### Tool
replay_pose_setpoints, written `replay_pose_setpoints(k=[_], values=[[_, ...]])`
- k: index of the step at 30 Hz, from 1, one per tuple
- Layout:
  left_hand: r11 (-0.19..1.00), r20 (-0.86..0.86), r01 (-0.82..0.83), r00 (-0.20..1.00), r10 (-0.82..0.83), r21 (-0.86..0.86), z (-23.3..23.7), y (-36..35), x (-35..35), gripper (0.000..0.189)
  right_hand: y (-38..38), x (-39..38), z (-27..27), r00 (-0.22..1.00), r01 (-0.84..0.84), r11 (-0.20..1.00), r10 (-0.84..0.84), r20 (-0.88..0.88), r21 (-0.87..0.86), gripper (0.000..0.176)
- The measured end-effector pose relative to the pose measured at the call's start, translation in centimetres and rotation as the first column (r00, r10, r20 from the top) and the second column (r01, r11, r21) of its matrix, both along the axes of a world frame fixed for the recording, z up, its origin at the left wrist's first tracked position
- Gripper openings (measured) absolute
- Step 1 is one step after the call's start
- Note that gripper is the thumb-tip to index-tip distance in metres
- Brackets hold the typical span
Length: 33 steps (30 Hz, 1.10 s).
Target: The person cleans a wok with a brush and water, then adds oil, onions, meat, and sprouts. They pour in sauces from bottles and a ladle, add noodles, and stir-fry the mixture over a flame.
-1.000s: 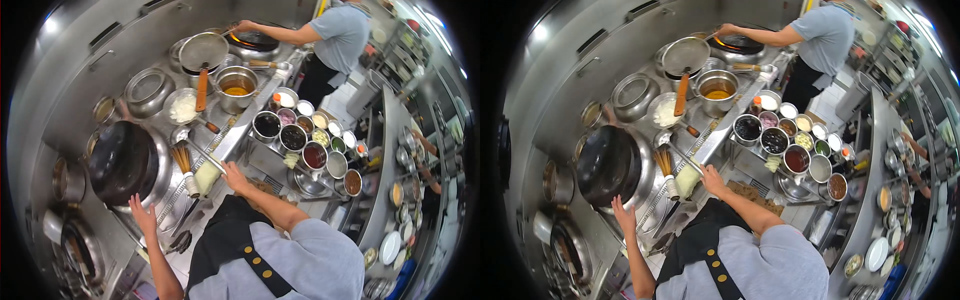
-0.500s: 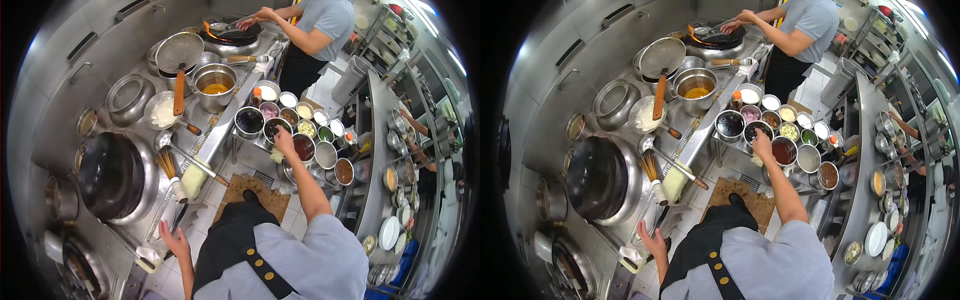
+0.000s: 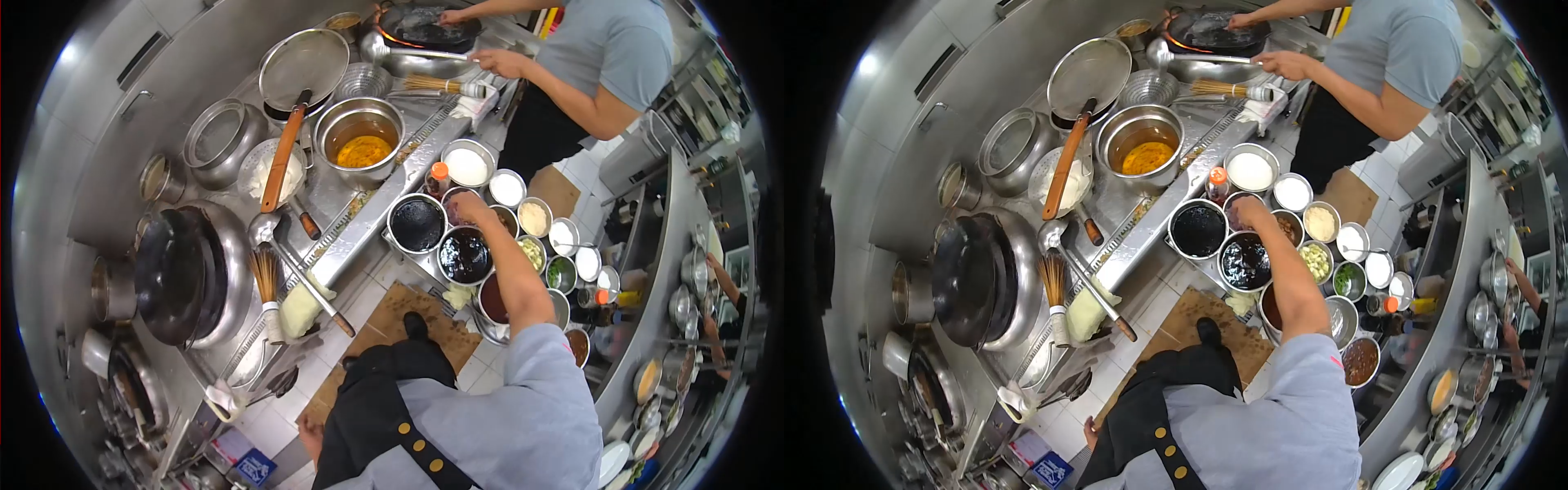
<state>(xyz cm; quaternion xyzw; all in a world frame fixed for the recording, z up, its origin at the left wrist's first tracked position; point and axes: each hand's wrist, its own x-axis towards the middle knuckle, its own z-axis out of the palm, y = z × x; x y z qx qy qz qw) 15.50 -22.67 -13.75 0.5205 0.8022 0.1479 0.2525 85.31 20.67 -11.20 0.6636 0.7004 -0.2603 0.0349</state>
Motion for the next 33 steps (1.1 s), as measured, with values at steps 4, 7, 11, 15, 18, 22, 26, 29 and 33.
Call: replay_pose_setpoints(k=[4, 7, 11, 15, 18, 22, 26, 29, 33], values=[[0.979, 0.109, -0.035, 0.992, 0.058, -0.202, -3.0, -5.7, -0.7, 0.048, -0.9, -1.1, 1.7, 0.972, 0.212, 0.974, -0.219, 0.090, 0.082, 0.032], [0.960, 0.191, -0.058, 0.975, 0.114, -0.273, -4.3, -8.2, -0.6, 0.047, -1.0, -2.0, -0.3, 0.975, 0.127, 0.988, -0.140, 0.170, 0.083, 0.032], [0.952, 0.244, -0.067, 0.959, 0.144, -0.300, -4.6, -8.8, -0.7, 0.046, -0.7, -1.7, -0.3, 0.984, 0.086, 0.996, -0.087, 0.154, 0.011, 0.028], [0.954, 0.281, -0.085, 0.945, 0.169, -0.289, -4.2, -7.8, -0.8, 0.044, 0.2, -0.7, -1.1, 0.996, 0.044, 0.999, -0.045, 0.081, 0.014, 0.032], [0.956, 0.309, -0.086, 0.935, 0.175, -0.280, -3.9, -6.7, -0.8, 0.043, -0.8, -1.7, -1.3, 0.992, 0.112, 0.994, -0.113, 0.051, 0.015, 0.035], [0.958, 0.338, -0.091, 0.923, 0.183, -0.272, -3.8, -5.5, -0.9, 0.042, -0.7, -1.0, -2.8, 0.990, 0.134, 0.967, -0.123, -0.064, 0.214, 0.027], [0.955, 0.370, -0.098, 0.907, 0.201, -0.279, -4.0, -4.9, -1.2, 0.041, -1.7, 0.6, 1.2, 0.887, 0.343, 0.939, -0.311, -0.341, 0.034, 0.022], [0.965, 0.395, -0.082, 0.901, 0.179, -0.251, -5.8, -5.6, -1.9, 0.039, -2.6, 0.7, 2.7, 0.708, 0.511, 0.854, -0.483, -0.516, -0.099, 0.020], [0.981, 0.523, -0.008, 0.845, 0.111, -0.194, -10.3, -6.2, -4.4, 0.037, -3.7, 0.5, 1.8, 0.158, 0.651, 0.676, -0.566, -0.809, -0.346, 0.018]])
